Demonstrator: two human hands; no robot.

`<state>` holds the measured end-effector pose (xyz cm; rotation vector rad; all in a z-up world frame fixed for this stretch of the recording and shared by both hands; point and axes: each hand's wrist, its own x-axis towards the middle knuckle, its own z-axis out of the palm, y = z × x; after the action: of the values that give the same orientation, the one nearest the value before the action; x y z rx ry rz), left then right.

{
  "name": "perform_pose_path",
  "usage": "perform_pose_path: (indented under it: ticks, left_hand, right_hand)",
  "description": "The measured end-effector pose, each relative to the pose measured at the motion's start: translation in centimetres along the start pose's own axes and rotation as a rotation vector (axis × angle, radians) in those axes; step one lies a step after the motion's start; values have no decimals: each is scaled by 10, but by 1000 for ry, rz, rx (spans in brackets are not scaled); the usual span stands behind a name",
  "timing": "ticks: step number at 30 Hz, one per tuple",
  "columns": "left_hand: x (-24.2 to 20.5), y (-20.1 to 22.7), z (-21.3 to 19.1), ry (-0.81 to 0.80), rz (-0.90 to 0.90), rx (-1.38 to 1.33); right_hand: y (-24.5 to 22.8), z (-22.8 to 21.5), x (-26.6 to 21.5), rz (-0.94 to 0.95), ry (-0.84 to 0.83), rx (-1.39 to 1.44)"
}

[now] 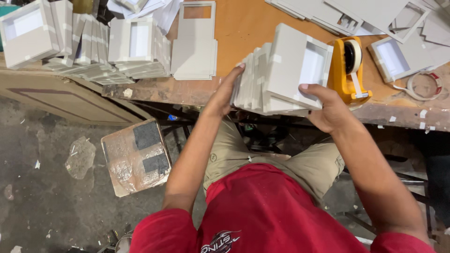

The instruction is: The person stacks white cardboard frames and then assembles individual frames by folding flaps and securing them with clear tape from a dispenser. The person places completed frames into a growing stack on the table.

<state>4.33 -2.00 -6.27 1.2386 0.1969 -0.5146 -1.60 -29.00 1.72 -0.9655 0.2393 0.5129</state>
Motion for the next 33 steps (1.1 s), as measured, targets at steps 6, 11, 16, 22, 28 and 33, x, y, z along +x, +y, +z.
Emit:
perform_pose_path:
  ticks: [6,11,16,22,28,33]
  left_hand:
    - [-29,50,-7,360,72,451]
    - [-49,75,-5,451,210,762]
    - [-53,64,7,508,234,1029]
    - [-41,65,-15,344,156,746]
    - [-25,55,-21,225,110,685]
    - [-35,53,-21,122,201,689]
  right_hand:
    - [49,-61,39,-107,-147,238]
    - [65,-77,73,-154,-87,-140]
    - [48,-73,56,-255,275,-857]
    - [36,-69,50,-149,138,-421]
    - [38,-41,71,-51,223,-503]
    - [26,-26,53,-166,183,-562]
